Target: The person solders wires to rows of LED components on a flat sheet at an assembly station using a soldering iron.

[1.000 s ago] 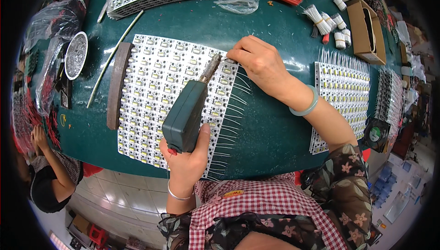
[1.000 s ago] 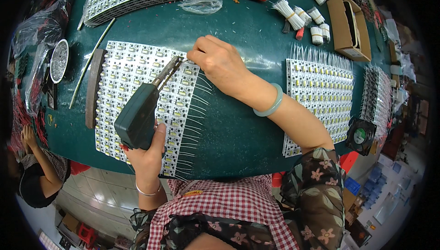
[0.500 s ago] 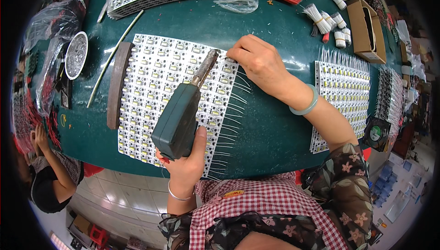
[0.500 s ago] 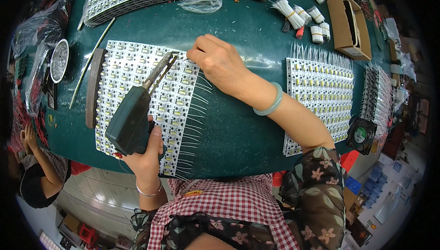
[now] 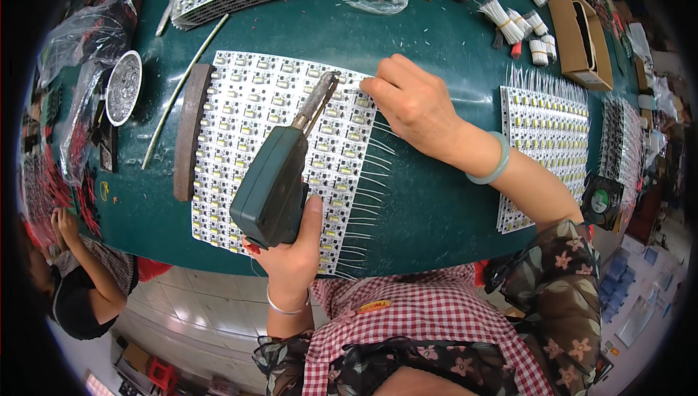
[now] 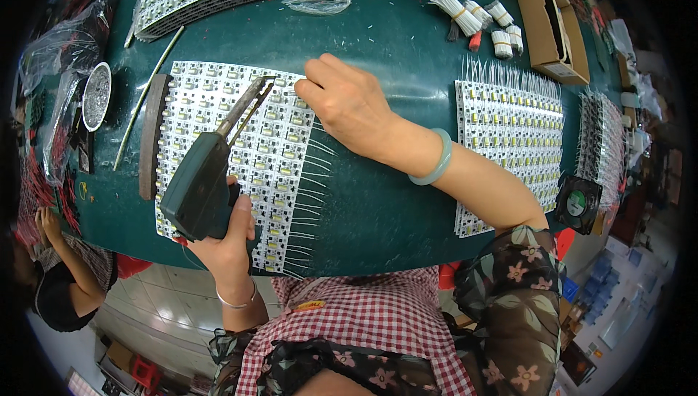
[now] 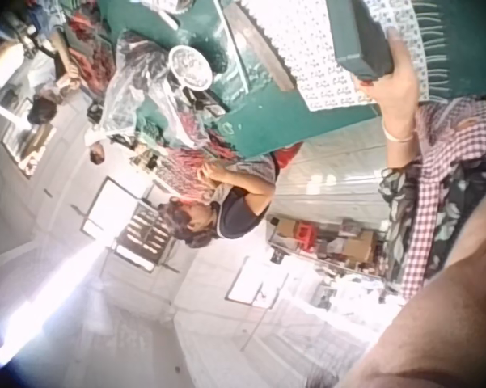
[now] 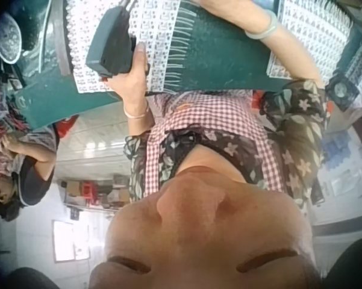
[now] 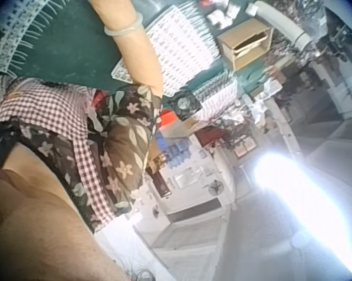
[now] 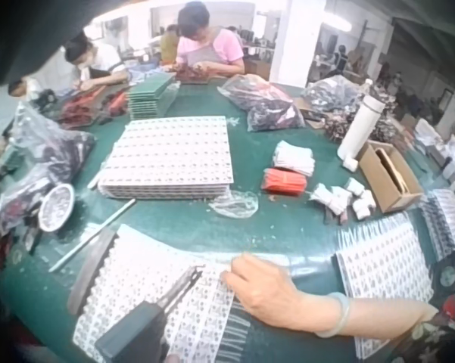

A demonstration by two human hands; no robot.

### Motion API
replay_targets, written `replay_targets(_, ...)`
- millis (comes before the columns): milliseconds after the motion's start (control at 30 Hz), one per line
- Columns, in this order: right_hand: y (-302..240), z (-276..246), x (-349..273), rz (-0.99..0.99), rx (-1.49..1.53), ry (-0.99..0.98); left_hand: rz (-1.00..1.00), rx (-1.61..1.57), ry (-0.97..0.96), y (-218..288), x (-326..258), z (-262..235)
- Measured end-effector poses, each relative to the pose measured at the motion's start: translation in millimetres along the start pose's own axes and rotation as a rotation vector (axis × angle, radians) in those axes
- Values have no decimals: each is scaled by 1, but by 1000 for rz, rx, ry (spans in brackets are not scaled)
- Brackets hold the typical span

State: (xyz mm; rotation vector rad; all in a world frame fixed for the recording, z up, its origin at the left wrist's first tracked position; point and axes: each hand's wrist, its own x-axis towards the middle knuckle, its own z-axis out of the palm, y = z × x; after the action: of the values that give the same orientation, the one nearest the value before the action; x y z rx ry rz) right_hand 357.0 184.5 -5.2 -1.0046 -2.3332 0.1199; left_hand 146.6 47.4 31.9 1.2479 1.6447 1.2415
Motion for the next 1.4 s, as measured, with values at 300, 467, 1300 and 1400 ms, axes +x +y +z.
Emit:
replay_targets(300, -7, 6, -9, 32, -29, 24, -106, -81, -21, -1, -2, 0)
replay_targets(467, -17, 15, -10, 117, -61, 70, -247, -126, -3, 5, -2, 1)
replay_targets(1300, -31, 27, -15, 375, 45, 265, -272, -164, -31, 4, 2, 8)
replay_targets(1400, -29, 28, -16, 373, 44, 269, -249, -135, -48, 5, 3, 8)
